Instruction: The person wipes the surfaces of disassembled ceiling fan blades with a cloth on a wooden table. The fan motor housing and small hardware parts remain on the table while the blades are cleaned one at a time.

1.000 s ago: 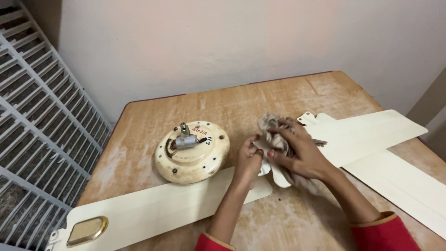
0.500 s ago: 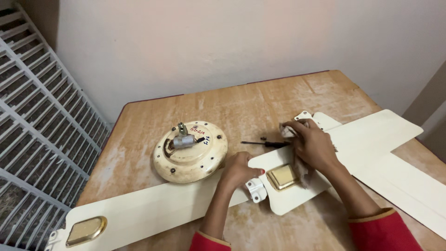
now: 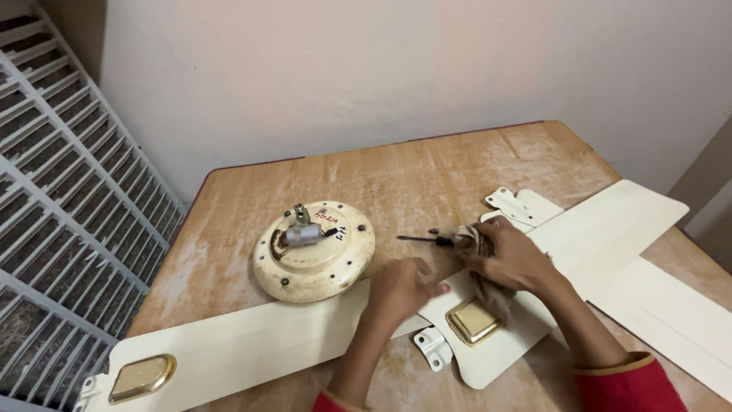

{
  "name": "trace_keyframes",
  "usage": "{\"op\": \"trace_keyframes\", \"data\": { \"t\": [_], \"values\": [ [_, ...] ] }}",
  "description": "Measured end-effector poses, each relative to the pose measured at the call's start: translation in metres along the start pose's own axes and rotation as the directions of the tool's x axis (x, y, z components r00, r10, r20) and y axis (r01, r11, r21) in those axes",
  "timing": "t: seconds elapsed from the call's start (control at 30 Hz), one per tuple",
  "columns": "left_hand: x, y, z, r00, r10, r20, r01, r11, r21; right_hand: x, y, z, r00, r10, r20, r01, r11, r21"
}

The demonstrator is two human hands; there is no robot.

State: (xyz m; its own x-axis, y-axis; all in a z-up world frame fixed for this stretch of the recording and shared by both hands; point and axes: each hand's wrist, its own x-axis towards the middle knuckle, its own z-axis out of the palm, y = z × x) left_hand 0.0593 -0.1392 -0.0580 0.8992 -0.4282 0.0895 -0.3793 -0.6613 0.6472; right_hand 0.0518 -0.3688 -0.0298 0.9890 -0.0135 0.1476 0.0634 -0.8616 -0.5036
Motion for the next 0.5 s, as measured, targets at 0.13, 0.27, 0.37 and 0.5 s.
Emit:
{"op": "trace_keyframes", "data": {
  "t": [0.13,0.27,0.37,0.5],
  "values": [
    [-0.032,-0.006,0.013,0.969,0.179,0.169,-0.207,0.964,0.165,-0.005,-0.004,-0.006,0.966,-0.257,0.007,0.252,0.954,0.164],
    [-0.067,-0.022,0.035,0.941,0.311,0.132,-0.335,0.911,0.24,-0.014,-0.026,-0.012,0.996,0.072,-0.045,-0.068,0.995,0.075],
    [-0.073,-0.033,0.043,0.949,0.299,0.098,-0.314,0.927,0.204,-0.023,-0.041,-0.014,0.967,0.253,0.012,-0.253,0.965,0.066],
    [-0.073,-0.03,0.051,0.959,0.278,0.054,-0.283,0.931,0.231,-0.052,-0.044,0.009,0.994,-0.098,-0.049,0.097,0.995,-0.024]
  ]
}}
